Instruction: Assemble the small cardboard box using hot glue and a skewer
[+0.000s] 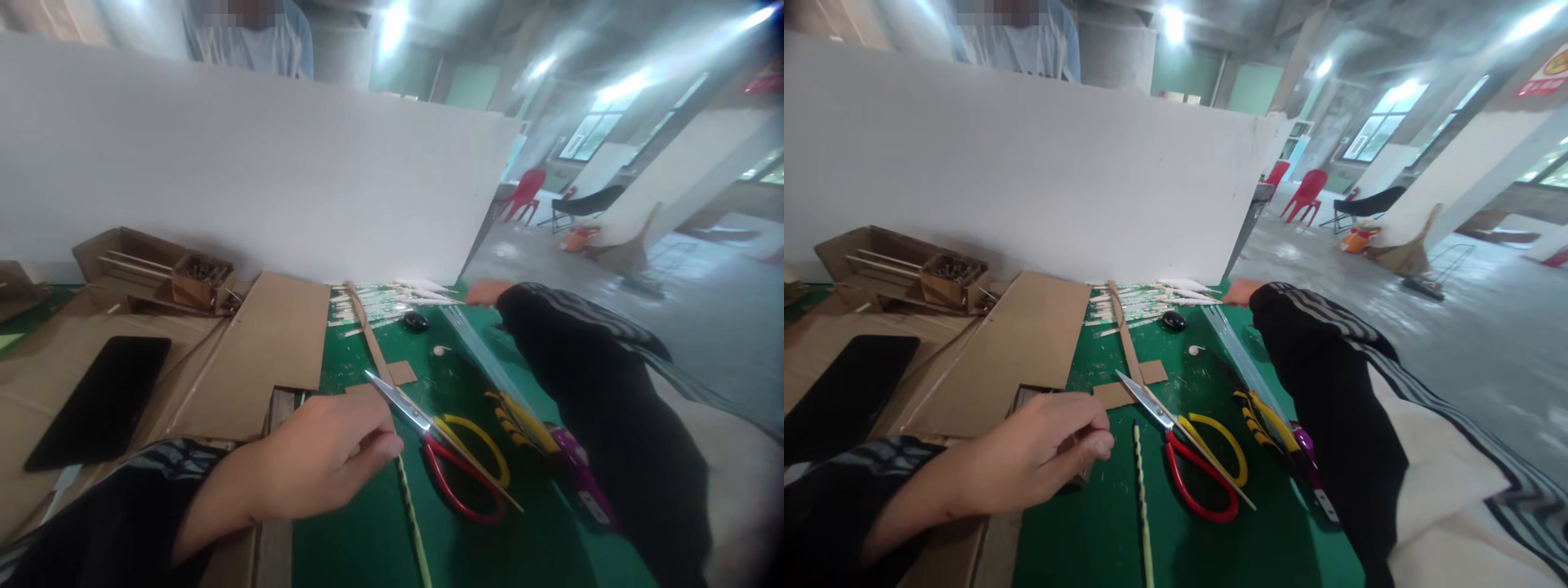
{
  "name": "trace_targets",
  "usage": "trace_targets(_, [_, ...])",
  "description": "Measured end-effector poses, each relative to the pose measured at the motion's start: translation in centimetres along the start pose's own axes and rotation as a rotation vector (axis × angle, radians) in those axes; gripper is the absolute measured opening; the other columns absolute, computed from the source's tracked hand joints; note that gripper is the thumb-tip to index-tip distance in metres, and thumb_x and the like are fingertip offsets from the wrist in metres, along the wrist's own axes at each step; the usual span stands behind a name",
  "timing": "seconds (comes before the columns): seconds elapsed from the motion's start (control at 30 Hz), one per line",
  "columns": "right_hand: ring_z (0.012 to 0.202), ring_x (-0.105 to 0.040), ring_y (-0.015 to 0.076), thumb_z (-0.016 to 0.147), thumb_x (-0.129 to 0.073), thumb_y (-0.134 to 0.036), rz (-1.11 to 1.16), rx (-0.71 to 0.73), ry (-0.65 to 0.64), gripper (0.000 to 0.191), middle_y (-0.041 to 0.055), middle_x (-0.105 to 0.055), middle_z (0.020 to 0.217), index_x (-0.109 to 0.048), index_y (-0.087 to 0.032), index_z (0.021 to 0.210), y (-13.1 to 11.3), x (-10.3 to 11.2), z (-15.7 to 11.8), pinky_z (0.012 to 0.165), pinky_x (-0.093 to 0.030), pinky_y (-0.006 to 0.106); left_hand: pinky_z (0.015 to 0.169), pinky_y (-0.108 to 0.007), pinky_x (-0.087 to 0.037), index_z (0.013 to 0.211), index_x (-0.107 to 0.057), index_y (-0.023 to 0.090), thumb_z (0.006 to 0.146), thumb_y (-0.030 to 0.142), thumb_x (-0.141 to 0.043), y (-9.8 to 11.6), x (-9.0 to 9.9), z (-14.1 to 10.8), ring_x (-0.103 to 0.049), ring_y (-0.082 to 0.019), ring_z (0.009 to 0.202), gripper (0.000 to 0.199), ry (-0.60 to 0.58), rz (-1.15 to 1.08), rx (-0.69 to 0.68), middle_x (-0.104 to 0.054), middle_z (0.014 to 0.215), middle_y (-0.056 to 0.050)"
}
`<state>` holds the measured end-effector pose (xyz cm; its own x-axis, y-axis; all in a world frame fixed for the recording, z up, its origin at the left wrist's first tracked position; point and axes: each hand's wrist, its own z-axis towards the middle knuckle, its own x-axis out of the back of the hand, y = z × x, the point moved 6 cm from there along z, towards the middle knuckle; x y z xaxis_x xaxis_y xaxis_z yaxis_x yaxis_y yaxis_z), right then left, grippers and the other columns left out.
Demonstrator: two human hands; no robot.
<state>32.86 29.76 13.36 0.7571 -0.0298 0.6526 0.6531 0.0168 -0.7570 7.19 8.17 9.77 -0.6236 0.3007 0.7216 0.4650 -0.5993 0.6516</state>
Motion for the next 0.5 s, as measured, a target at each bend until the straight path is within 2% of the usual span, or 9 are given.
trace_targets(0.03, [0.112, -0.060, 0.0188, 0.104, -0.002, -0.030, -0.086, -0.033, -0.063, 0.072, 0.0073, -0.047, 0.139, -0.066, 0.001, 0.117, 0.7, -0.1, 0.9, 0.091, -0.043, 0.029, 0.058, -0.021, -0.042, 0.087, -0.057, 0.020, 0.102, 0.030, -0.044, 0.0, 0.0, 0.0, -0.059, -0.013, 0.064, 0.022, -0.002, -0.002, 0.004, -0.062, 0.074, 0.002])
trace_targets(0.07, [0.111, -0.062, 0.0204, 0.106, -0.017, -0.037, -0.163, -0.059, -0.118, 0.061, 0.0062, -0.050, 0.137, -0.067, -0.003, 0.117, 1.4, -0.2, 1.5, 0.091, -0.046, 0.029, 0.057, -0.021, -0.041, 0.086, -0.057, 0.020, 0.102, 0.030, -0.044, 0.0, 0.0, 0.0, -0.059, -0.013, 0.063, 0.023, -0.001, -0.002, 0.006, -0.061, 0.073, 0.002])
trace_targets(0.13, [0.111, -0.062, 0.0194, 0.106, -0.017, -0.038, -0.307, -0.082, -0.228, 0.061, 0.0057, -0.051, 0.135, -0.066, -0.005, 0.118, 2.2, -0.6, 2.3, 0.093, -0.045, 0.030, 0.057, -0.022, -0.041, 0.086, -0.057, 0.020, 0.102, 0.031, -0.043, 0.0, 0.0, 0.1, -0.057, -0.013, 0.063, 0.024, -0.002, 0.004, 0.008, -0.060, 0.073, 0.002])
trace_targets(0.2, [0.110, -0.062, 0.0192, 0.106, -0.025, -0.037, -0.420, -0.068, -0.327, 0.052, 0.0069, -0.054, 0.132, -0.065, -0.006, 0.119, 2.3, -1.0, 2.4, 0.094, -0.047, 0.031, 0.057, -0.022, -0.040, 0.087, -0.057, 0.020, 0.103, 0.032, -0.043, 0.1, 0.0, 0.0, -0.057, -0.013, 0.063, 0.024, -0.007, 0.009, 0.006, -0.060, 0.074, 0.002])
trace_targets(0.27, [0.107, -0.064, 0.0207, 0.103, -0.045, -0.035, -0.509, -0.024, -0.423, 0.035, 0.0090, -0.059, 0.127, -0.063, -0.009, 0.119, 1.6, -1.8, 2.1, 0.092, -0.051, 0.035, 0.058, -0.022, -0.041, 0.088, -0.057, 0.020, 0.103, 0.032, -0.044, 0.2, 0.1, -0.1, -0.057, -0.013, 0.064, 0.023, -0.017, 0.014, 0.004, -0.060, 0.075, 0.002])
trace_targets(0.33, [0.099, -0.065, 0.0210, 0.096, -0.060, -0.033, -0.570, 0.056, -0.508, 0.028, 0.0084, -0.065, 0.115, -0.063, -0.011, 0.114, 0.5, -2.9, 1.1, 0.086, -0.055, 0.038, 0.058, -0.022, -0.042, 0.089, -0.057, 0.021, 0.102, 0.031, -0.045, 0.3, 0.1, -0.2, -0.057, -0.014, 0.064, 0.021, -0.015, 0.029, 0.009, -0.060, 0.076, 0.002])
trace_targets(0.4, [0.087, -0.065, 0.0180, 0.094, -0.062, -0.029, -0.594, 0.171, -0.571, 0.020, 0.0050, -0.067, 0.098, -0.067, -0.010, 0.099, -1.2, -4.3, -0.6, 0.080, -0.053, 0.034, 0.063, -0.024, -0.046, 0.089, -0.056, 0.021, 0.102, 0.028, -0.045, 0.5, 0.3, -0.2, -0.060, -0.015, 0.071, 0.018, 0.016, 0.038, -0.004, -0.062, 0.081, 0.001])
trace_targets(0.43, [0.082, -0.063, 0.0174, 0.089, -0.065, -0.024, -0.596, 0.232, -0.597, 0.014, 0.0045, -0.068, 0.088, -0.068, -0.009, 0.090, -2.0, -5.1, -1.8, 0.077, -0.050, 0.030, 0.070, -0.025, -0.049, 0.088, -0.056, 0.021, 0.101, 0.026, -0.045, 0.7, 0.4, -0.2, -0.062, -0.016, 0.080, 0.018, 0.043, 0.036, -0.023, -0.064, 0.088, -0.001])
trace_targets(0.5, [0.076, -0.060, 0.0155, 0.081, -0.066, -0.017, -0.581, 0.360, -0.648, 0.006, 0.0030, -0.068, 0.083, -0.068, -0.012, 0.084, -4.0, -6.8, -4.8, 0.070, -0.044, 0.026, 0.087, -0.031, -0.051, 0.084, -0.056, 0.020, 0.100, 0.025, -0.047, 0.8, 0.6, -0.1, -0.062, -0.020, 0.103, 0.019, 0.108, 0.031, -0.054, -0.063, 0.107, -0.006])
